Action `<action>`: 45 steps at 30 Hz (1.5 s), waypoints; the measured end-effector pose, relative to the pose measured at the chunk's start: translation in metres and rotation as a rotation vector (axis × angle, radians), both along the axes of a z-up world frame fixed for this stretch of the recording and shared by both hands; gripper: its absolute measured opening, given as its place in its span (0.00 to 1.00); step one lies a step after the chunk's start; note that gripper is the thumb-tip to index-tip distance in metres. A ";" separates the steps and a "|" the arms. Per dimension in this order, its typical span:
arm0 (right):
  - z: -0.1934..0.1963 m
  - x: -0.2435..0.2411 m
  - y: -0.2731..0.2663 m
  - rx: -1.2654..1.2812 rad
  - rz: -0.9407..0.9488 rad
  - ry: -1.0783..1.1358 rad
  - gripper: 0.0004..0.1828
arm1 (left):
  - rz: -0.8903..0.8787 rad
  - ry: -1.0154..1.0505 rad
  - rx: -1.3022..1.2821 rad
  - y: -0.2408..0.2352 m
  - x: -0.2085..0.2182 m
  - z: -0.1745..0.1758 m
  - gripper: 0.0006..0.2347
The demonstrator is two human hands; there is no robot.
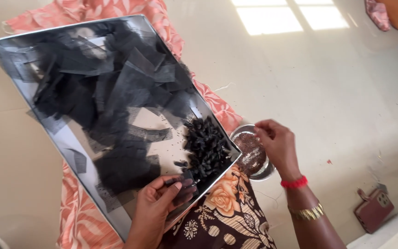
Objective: Folding small squares of black mesh fabric into decorative flower-like shapes.
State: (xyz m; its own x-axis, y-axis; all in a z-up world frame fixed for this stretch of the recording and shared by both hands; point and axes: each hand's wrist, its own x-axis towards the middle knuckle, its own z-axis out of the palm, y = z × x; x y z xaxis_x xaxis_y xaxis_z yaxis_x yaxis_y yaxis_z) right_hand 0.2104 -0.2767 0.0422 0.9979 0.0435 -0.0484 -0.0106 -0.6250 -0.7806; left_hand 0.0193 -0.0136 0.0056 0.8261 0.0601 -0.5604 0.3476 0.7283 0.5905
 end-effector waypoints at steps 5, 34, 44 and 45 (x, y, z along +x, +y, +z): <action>-0.173 0.019 -0.097 -0.488 0.316 0.060 0.11 | -0.075 0.058 -0.080 -0.004 0.001 -0.004 0.11; -0.188 -0.003 -0.086 -0.210 0.210 0.414 0.10 | -0.079 0.119 -0.061 0.005 0.001 0.024 0.11; -0.163 -0.021 -0.054 -0.441 0.291 0.272 0.12 | -0.063 0.096 -0.038 0.001 0.004 0.016 0.12; -0.162 -0.022 -0.051 -0.431 0.275 0.263 0.11 | -0.051 0.053 -0.056 0.001 0.002 0.010 0.12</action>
